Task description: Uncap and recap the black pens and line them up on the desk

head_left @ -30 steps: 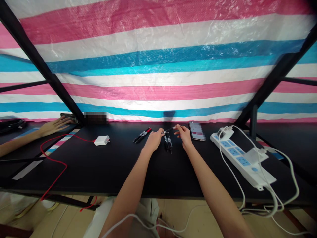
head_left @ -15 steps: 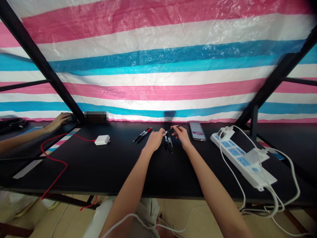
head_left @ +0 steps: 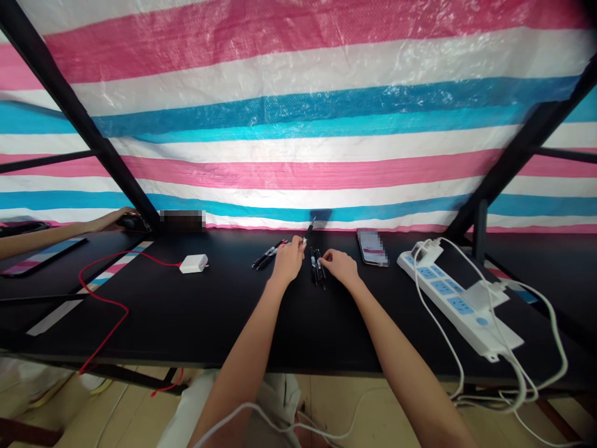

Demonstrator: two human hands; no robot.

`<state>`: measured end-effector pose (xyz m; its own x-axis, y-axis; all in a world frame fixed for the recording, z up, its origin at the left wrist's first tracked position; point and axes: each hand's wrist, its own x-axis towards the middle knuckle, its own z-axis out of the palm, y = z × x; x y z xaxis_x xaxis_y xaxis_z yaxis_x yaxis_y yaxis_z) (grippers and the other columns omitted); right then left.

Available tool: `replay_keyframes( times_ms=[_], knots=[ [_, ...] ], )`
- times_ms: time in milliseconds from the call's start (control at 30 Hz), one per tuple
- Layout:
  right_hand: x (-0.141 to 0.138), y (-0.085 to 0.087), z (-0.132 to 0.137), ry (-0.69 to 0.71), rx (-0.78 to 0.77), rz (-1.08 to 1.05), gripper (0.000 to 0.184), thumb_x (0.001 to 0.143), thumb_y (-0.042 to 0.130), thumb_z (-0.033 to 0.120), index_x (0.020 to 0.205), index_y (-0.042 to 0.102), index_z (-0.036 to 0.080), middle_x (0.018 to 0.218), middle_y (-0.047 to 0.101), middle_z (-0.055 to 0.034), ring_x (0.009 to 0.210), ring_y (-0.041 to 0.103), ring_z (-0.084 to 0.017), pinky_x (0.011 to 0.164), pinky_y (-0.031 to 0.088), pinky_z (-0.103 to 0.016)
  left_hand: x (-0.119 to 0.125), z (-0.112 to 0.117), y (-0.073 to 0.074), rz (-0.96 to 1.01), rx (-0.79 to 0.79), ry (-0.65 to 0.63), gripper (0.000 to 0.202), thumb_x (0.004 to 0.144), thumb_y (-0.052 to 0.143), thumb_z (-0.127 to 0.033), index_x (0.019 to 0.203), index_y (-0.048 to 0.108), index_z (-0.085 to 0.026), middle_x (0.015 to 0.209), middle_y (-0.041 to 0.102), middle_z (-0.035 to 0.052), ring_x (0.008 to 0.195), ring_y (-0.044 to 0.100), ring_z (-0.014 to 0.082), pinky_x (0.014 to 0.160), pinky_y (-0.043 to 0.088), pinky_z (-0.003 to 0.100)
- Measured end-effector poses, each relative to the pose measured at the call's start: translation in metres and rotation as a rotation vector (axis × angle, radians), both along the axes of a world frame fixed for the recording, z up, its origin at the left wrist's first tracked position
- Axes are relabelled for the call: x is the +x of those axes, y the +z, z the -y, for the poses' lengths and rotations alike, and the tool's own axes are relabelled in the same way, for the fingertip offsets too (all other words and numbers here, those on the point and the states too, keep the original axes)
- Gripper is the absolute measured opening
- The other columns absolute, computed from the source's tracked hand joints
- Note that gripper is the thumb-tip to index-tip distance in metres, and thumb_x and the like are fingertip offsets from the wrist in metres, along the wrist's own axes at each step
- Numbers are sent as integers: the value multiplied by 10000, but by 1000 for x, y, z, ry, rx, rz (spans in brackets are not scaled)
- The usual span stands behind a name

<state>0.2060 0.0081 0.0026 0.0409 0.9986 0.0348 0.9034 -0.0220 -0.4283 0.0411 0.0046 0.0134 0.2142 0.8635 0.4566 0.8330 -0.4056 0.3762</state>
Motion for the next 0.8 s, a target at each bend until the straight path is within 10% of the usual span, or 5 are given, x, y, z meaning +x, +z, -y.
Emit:
replay_keyframes(
  times_ms=[500,800],
  knots=[
    [-2,1,3,29,-9,63,191,742,495,390,816,605,252,862,635,-13,803,576,-190,640,370,-260,-29,-2,-6,-337,-134,542,224,838,414,-270,889,581,-130,970,568,138,976,446,286,799,279,403],
    [-6,-1,6,30,33,162,169,749,483,289,875,567,213,921,614,-50,847,587,-211,672,397,-285,-21,-2,-10,-349,-16,574,231,832,329,-131,992,494,-130,990,530,144,941,460,260,767,313,379]
  ],
)
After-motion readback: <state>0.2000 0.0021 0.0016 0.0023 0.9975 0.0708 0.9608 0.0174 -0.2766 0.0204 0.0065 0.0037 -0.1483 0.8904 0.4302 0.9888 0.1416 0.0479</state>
